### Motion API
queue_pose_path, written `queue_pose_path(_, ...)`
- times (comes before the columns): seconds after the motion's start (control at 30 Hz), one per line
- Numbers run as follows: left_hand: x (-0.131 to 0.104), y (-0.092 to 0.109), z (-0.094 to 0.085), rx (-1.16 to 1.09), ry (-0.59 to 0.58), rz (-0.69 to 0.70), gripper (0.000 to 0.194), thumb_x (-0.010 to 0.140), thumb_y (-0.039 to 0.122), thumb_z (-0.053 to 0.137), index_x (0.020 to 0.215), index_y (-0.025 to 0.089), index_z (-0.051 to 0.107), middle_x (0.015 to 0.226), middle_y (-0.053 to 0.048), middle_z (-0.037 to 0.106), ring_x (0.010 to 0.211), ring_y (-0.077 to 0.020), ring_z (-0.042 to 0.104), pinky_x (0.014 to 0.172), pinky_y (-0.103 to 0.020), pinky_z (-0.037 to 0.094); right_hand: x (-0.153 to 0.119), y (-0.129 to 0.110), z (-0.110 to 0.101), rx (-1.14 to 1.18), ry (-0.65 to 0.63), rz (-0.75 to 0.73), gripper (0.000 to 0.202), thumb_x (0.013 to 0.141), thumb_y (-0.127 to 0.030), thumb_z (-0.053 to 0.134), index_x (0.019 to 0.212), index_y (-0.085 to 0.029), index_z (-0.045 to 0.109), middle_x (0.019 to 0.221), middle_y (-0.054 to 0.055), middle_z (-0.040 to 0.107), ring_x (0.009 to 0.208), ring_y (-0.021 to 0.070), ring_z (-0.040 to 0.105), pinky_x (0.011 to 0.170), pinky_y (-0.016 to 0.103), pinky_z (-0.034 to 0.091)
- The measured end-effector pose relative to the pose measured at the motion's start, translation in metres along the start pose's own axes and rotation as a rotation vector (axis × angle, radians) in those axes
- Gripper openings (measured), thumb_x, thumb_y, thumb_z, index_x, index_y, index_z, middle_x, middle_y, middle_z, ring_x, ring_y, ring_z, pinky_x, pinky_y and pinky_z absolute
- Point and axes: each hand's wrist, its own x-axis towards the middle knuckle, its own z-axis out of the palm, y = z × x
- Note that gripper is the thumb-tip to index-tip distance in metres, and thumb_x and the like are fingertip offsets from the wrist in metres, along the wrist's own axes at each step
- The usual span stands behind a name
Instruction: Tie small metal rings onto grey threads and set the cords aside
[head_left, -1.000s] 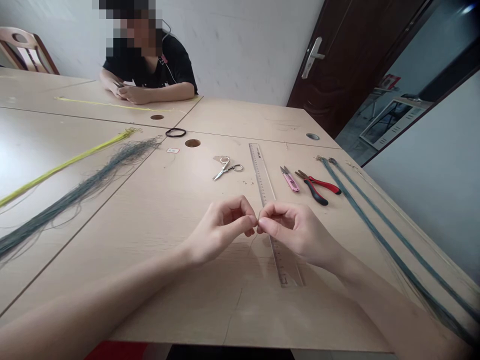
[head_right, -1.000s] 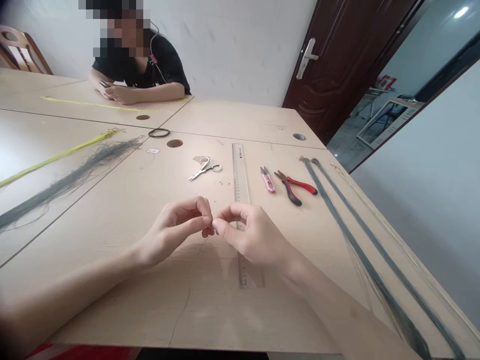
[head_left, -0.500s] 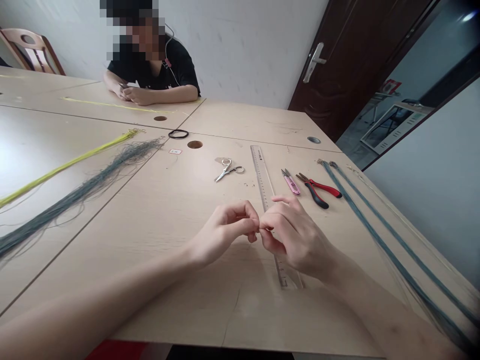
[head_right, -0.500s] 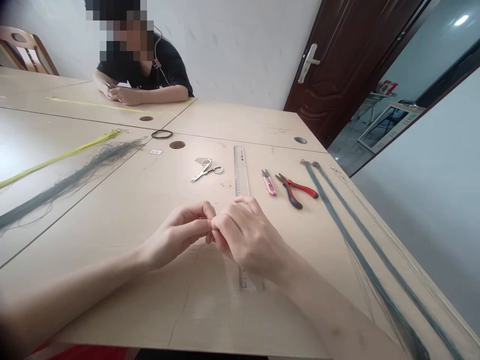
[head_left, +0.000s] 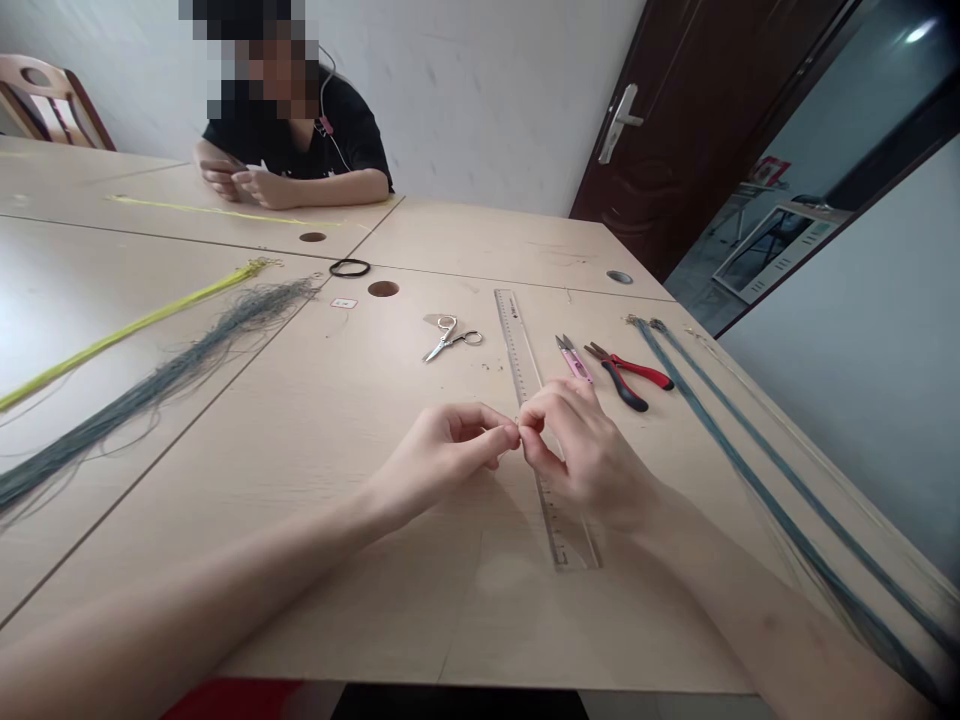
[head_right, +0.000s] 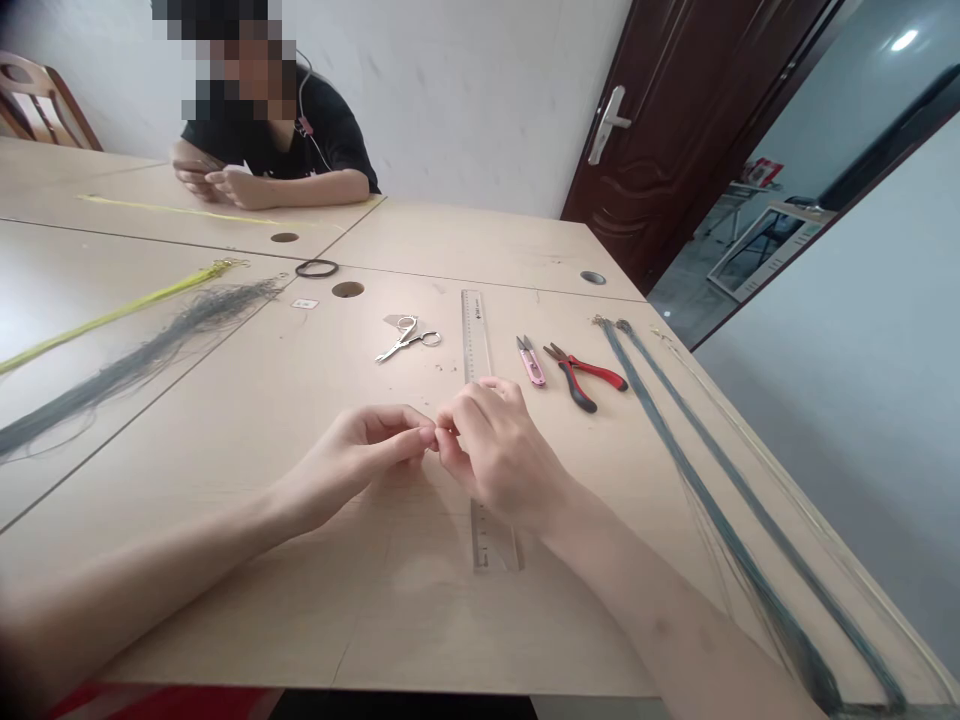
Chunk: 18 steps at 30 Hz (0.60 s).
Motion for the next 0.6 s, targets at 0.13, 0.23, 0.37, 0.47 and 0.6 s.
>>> queue_pose_path(0.13, -0.0010, -0.0005, 0.0004, 0.115, 0.009, 0.099, 0.020, 0.084, 0.032, 0.053, 0.079, 0.015, 0.064, 0.078, -0.001, 0.063, 0.072, -0.0120, 0.053, 0.066, -0.024, 0.038, -0.0001, 0.0005, 0.0011, -0.025, -0.038, -0.016, 0.012, 0.087, -0.009, 0.039, 0.079, -0.018, 0.041, 0.071, 0.001, 0.049, 0.068, 0.0124, 0.045, 0.086, 0.038, 0.037)
queue_pose_path(0.23, 0.0000, -0.0043, 0.0006, 0.163, 0.033, 0.121, 0.019, 0.084, 0.030, 0.052, 0.078, 0.015, 0.062, 0.076, 0.000, 0.063, 0.072, -0.0126, 0.054, 0.065, -0.024, 0.039, -0.0004, 0.0006, 0.0016, -0.013, -0.051, -0.014, 0.013, 0.087, -0.009, 0.039, 0.078, -0.018, 0.041, 0.071, 0.001, 0.048, 0.067, 0.0121, 0.045, 0.084, 0.037, 0.037)
queue_pose_path(0.37, 0.0014, -0.0057, 0.0021, 0.163, 0.064, 0.138, 0.017, 0.083, 0.026, 0.051, 0.073, 0.014, 0.059, 0.071, 0.001, 0.060, 0.068, -0.0111, 0.052, 0.061, -0.023, 0.038, -0.0005, -0.0007, 0.0017, 0.015, -0.057, 0.014, 0.012, 0.087, -0.011, 0.040, 0.078, -0.018, 0.041, 0.071, 0.001, 0.049, 0.069, 0.0126, 0.045, 0.082, 0.035, 0.038)
queue_pose_path(0.47, 0.0008, -0.0023, 0.0033, 0.135, 0.094, 0.131, 0.016, 0.082, 0.025, 0.053, 0.071, 0.014, 0.058, 0.067, 0.002, 0.058, 0.063, -0.0094, 0.049, 0.057, -0.021, 0.036, -0.0006, -0.0012, 0.0003, 0.051, -0.048, 0.047, 0.011, 0.087, -0.012, 0.040, 0.078, -0.018, 0.041, 0.071, 0.000, 0.049, 0.068, 0.0123, 0.045, 0.083, 0.035, 0.037)
queue_pose_path(0.6, 0.0003, 0.0016, 0.0034, 0.103, 0.149, 0.100, 0.018, 0.079, 0.027, 0.056, 0.067, 0.014, 0.057, 0.061, 0.003, 0.053, 0.058, -0.0085, 0.045, 0.054, -0.020, 0.034, -0.0008, 0.0077, -0.0046, 0.070, 0.008, 0.117, 0.009, 0.086, -0.013, 0.041, 0.079, -0.018, 0.043, 0.073, 0.000, 0.050, 0.071, 0.0133, 0.048, 0.080, 0.033, 0.040)
